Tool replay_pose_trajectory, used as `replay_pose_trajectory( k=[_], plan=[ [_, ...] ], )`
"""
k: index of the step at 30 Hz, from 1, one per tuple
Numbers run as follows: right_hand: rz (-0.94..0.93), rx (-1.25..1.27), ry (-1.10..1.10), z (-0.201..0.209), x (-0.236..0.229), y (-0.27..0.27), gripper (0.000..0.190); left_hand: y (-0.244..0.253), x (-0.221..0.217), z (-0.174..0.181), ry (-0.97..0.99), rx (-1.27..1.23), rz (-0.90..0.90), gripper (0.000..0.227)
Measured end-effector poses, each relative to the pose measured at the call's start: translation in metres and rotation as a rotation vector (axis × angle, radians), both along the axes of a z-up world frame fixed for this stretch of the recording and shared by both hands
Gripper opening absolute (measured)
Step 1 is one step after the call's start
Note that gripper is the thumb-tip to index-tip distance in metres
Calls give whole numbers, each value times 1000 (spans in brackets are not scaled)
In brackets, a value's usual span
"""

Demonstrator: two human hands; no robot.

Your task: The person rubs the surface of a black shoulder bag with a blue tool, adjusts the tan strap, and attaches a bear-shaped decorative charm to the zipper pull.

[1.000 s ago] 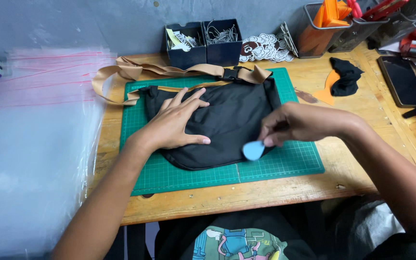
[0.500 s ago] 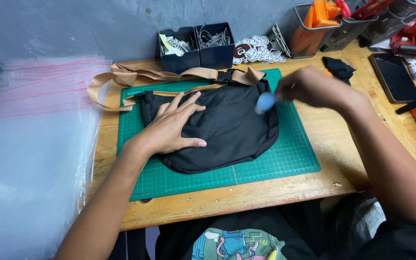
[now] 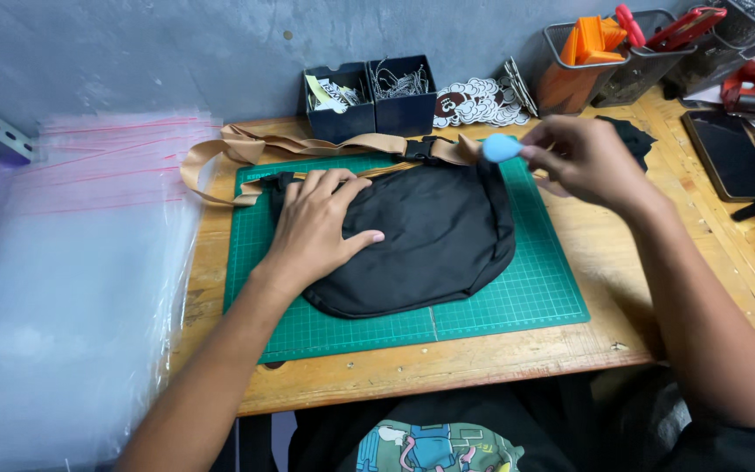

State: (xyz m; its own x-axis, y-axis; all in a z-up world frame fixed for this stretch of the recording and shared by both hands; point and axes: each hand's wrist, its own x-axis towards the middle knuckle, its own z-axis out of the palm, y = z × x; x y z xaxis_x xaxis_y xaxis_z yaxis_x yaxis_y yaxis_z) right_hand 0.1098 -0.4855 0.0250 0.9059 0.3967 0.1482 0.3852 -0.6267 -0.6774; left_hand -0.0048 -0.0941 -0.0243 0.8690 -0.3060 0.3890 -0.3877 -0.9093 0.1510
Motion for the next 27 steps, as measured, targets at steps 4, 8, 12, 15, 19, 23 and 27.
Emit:
replay_pose_trajectory(
  k=[4,8,12,15,19,23,27],
  plan=[
    [233,25,-136,-8,-31,79,19,0,-6,9,253,10,31,95],
    [416,-27,-144,-21,-31,138,10,0,-13,21,347,-102,11,138],
    [112,-386,-530,-37,31,130,4,-1,-16,26,457,-180,6,146],
    [93,-306,-368,-19,5,134,11,-2,-19,32,508,-160,26,143],
    [387,-132,52,-9,-18,117,14,0,-16,19,528,-109,34,140],
    [71,-380,-378,-26,17,64,8,-4,-15,10,254,-92,-69,97],
    [106,25,43,-3,-5,44,11,-41,-35,24,170,-318,-409,50]
  ],
)
